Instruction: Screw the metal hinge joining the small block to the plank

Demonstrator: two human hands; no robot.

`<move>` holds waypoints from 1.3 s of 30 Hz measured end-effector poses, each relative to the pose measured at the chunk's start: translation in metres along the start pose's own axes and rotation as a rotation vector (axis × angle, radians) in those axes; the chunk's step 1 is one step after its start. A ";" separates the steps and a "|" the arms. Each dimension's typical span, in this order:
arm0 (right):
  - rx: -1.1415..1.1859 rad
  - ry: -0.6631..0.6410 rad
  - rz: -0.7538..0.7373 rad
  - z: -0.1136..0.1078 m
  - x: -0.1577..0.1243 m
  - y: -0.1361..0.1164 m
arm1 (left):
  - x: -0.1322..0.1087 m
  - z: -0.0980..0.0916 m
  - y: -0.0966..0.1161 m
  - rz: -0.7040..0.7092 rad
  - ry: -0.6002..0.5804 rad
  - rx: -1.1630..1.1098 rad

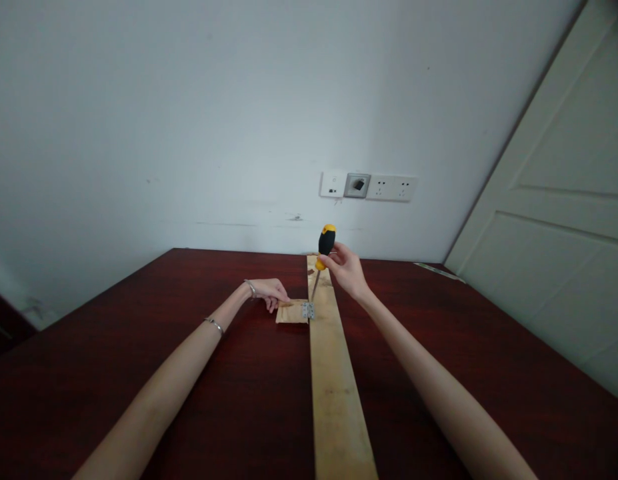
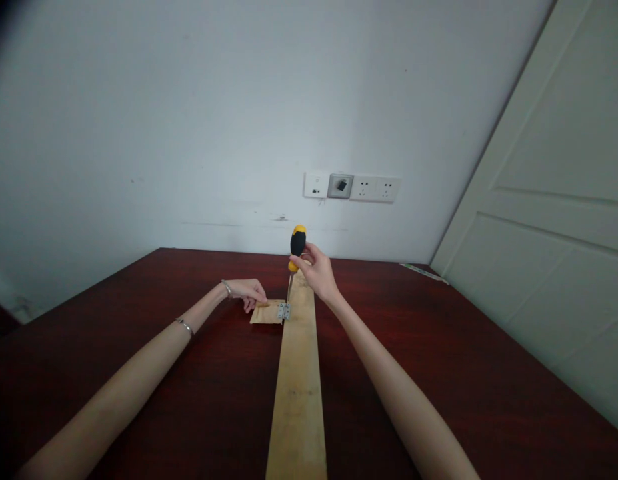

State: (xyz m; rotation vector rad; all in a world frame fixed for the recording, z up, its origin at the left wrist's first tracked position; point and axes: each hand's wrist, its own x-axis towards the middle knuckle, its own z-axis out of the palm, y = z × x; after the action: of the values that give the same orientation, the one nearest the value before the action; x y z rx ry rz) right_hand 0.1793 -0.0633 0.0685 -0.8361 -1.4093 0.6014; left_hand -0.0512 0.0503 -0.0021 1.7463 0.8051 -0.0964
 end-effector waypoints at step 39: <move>-0.044 -0.055 0.005 0.002 -0.004 0.015 | 0.002 0.001 -0.009 0.059 0.030 -0.043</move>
State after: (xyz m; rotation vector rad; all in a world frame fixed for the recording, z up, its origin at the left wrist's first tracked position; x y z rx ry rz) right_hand 0.1791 -0.0569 0.0542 -0.8639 -1.4753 0.6025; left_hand -0.0543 0.0512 -0.0111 1.7333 0.7712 -0.0128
